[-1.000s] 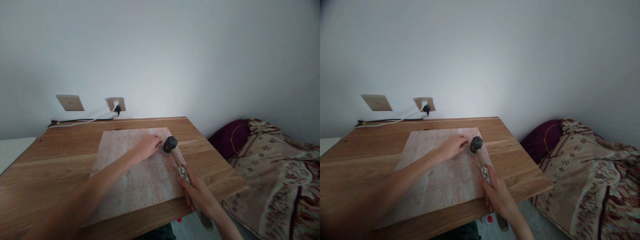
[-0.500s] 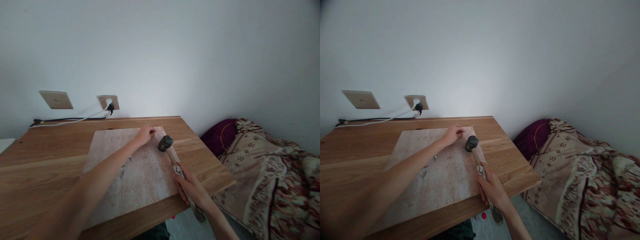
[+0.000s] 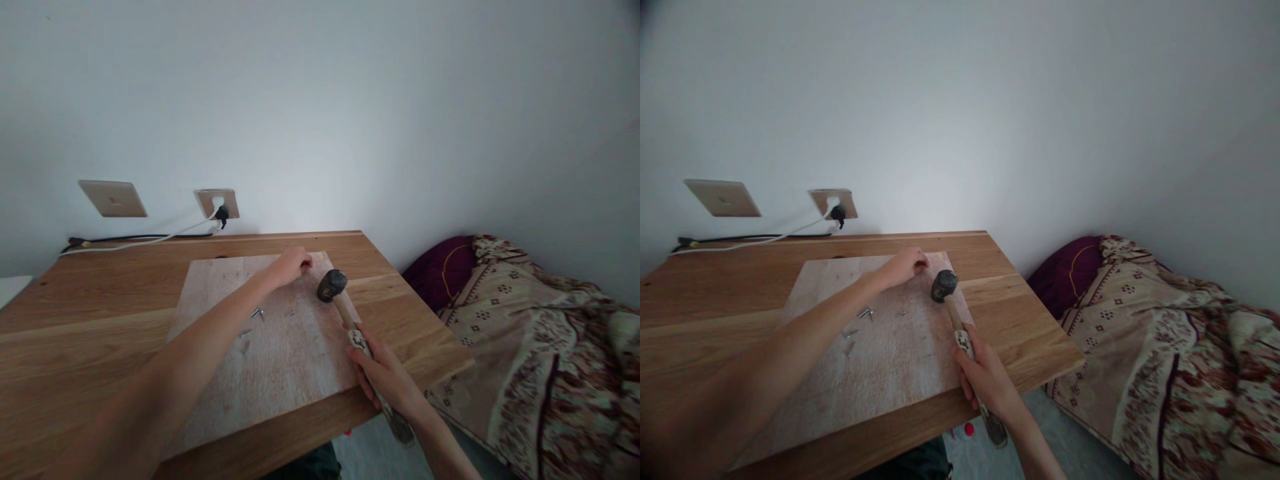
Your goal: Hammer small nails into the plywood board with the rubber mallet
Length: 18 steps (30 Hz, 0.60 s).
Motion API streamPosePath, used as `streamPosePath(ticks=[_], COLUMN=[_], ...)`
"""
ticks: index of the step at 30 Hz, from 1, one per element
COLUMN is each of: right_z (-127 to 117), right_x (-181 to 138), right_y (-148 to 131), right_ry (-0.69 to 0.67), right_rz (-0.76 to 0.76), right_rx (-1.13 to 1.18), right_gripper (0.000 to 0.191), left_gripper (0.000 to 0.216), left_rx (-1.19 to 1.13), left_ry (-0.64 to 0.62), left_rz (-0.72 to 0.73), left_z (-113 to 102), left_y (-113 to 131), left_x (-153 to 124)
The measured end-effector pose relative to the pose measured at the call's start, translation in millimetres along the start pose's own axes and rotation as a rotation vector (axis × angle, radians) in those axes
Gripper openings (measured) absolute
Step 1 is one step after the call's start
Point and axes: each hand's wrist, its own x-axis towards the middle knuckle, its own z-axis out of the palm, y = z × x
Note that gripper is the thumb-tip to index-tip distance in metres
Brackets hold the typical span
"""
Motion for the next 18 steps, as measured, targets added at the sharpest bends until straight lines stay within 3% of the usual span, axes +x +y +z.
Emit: streamPosePath(ticks=[7, 13, 18], right_z=[-1.7, -5.7, -9.7], right_x=[0.7, 18.4, 43.5], right_y=[-6.2, -27.6, -51.0], right_ry=[0.004, 0.082, 0.08], right_rz=[-0.053, -0.16, -0.207], right_rx=[-0.021, 0.005, -0.033], right_gripper=[0.065, 0.037, 0.031], left_gripper=[0.025, 0.038, 0.035], left_rx=[-0.197, -0.333, -0.325], left_ry=[0.13, 0.123, 0.131], left_rz=[-0.154, -0.253, -0.267], left_z=[19.2, 19.2, 18.1], left_y=[3.8, 4.0, 1.9], left_x=[0.5, -1.5, -0.6])
